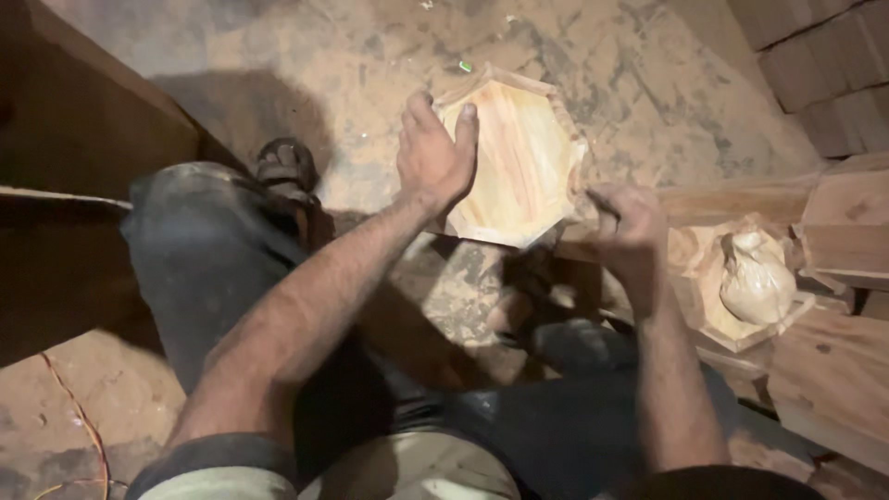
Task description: The person sits on the floor and smooths the edges and faces of octagonal wooden blocks using a small handheld tool. They rotate the blocks to access different sides and occasionally place finished pieces aside.
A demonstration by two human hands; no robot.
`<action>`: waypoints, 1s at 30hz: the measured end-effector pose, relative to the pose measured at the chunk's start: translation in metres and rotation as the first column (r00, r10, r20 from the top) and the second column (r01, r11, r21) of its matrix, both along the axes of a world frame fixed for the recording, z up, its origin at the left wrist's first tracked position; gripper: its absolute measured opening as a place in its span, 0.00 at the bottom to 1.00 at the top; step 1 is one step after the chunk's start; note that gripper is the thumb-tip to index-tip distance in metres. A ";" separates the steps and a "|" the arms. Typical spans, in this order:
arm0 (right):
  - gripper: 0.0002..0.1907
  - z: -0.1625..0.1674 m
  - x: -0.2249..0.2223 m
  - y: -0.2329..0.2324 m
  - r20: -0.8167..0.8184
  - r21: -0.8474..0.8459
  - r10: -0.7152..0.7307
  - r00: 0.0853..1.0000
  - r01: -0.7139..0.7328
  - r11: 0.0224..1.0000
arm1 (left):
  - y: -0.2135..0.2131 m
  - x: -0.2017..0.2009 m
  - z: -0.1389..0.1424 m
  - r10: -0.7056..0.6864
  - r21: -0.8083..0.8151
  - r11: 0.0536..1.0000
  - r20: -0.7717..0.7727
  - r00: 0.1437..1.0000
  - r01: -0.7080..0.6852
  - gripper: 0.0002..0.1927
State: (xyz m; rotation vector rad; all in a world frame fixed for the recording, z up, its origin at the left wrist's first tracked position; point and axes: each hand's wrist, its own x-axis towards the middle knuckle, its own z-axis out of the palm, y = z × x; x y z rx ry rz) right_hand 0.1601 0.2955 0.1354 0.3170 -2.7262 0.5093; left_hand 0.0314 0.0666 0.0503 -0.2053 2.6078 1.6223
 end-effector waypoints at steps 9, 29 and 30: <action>0.05 -0.022 -0.008 -0.032 0.006 0.069 0.041 0.999 -0.041 0.997 | 0.000 -0.002 0.000 0.014 -0.002 1.000 -0.079 0.997 -0.014 0.36; 0.12 -0.025 0.034 -0.006 0.565 -0.454 -0.373 0.736 0.654 0.605 | -0.006 -0.001 0.008 -0.020 -0.001 1.000 -0.023 1.000 0.020 0.33; 0.12 -0.027 0.037 0.000 0.526 -0.603 -0.300 0.796 0.598 0.528 | -0.006 0.000 0.007 -0.015 0.003 1.000 -0.017 1.000 0.015 0.33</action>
